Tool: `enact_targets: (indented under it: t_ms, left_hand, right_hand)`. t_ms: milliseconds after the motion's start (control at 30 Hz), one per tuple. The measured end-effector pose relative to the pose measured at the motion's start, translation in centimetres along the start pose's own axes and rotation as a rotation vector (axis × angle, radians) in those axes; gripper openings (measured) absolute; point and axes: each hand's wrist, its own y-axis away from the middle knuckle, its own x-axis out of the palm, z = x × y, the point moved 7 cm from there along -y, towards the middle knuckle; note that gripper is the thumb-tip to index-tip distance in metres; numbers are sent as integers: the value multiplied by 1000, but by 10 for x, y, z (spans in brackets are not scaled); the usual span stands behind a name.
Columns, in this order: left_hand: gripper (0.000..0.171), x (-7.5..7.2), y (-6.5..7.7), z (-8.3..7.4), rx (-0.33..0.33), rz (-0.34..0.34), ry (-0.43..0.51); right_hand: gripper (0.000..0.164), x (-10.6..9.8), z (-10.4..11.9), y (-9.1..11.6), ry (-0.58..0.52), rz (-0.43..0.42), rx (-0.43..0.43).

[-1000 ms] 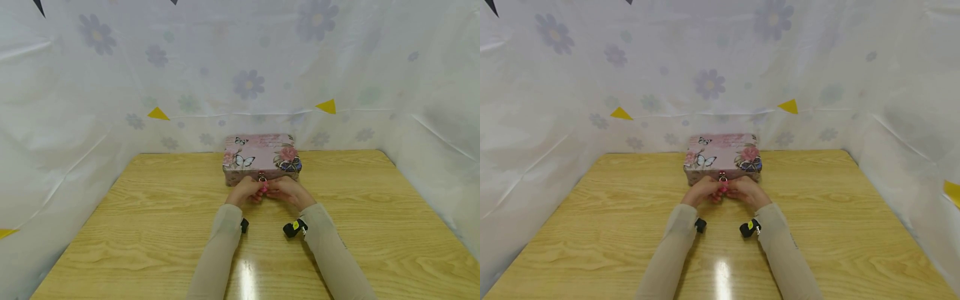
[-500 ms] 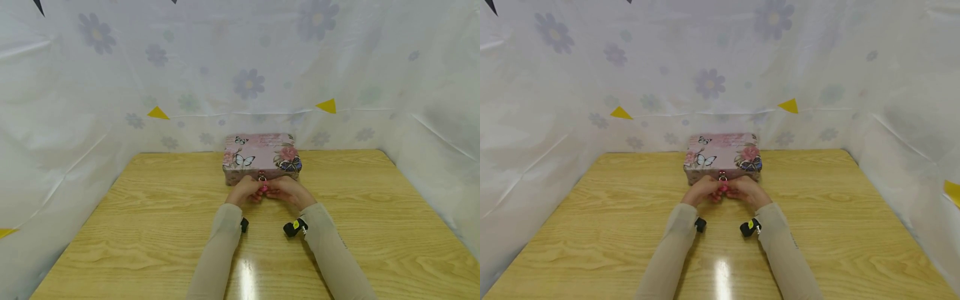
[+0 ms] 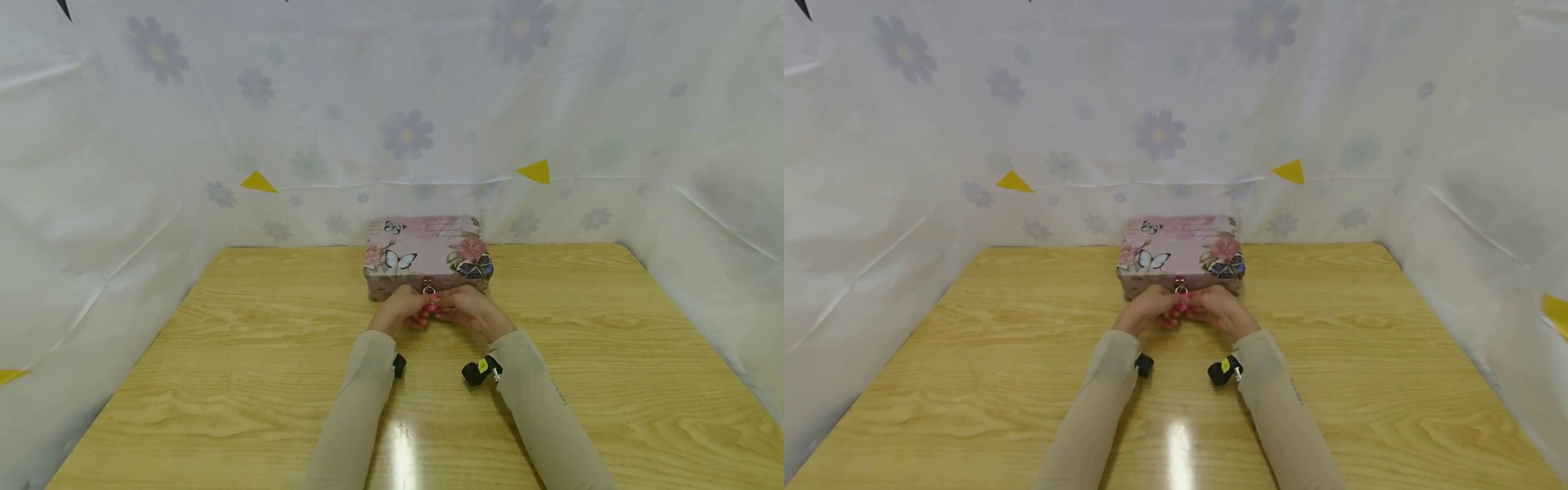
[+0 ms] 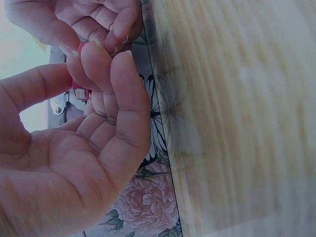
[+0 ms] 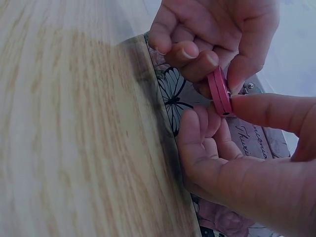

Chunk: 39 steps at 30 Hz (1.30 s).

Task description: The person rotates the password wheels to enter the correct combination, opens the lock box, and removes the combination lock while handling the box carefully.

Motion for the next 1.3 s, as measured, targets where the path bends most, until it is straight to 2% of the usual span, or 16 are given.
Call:
enact_targets:
  t_ms: [100,167,300,433,533,1000,1167,1300]
  left_hand:
    - [28,0,0,0,3,6,3]
    - [28,-1,0,0,5,5,5]
    - [28,-1,0,0,5,-3,8]
    - [28,-1,0,0,-3,-3,4]
    - [28,-1,0,0,-12,-1,-1]
    - [26,0,1,-2,-17,4,7]
    - [26,0,1,-2,-10,7,9]
    - [26,1,1,-1,-11,6,7]
  right_hand:
    - [18,-2,-1,0,-23,-18,13]
    - [16,-3,-2,0,-33,-23,24]
    - [18,-4,-3,0,-19,-8,39]
    - [35,-3,-3,-1,10,16,40]
    - [41,-2,-3,0,28,18,40]
    - [41,-3,0,0,28,-10,30]
    - [36,-6,-1,-1,5,-23,33]
    - [35,-6,-2,0,0,-6,44]
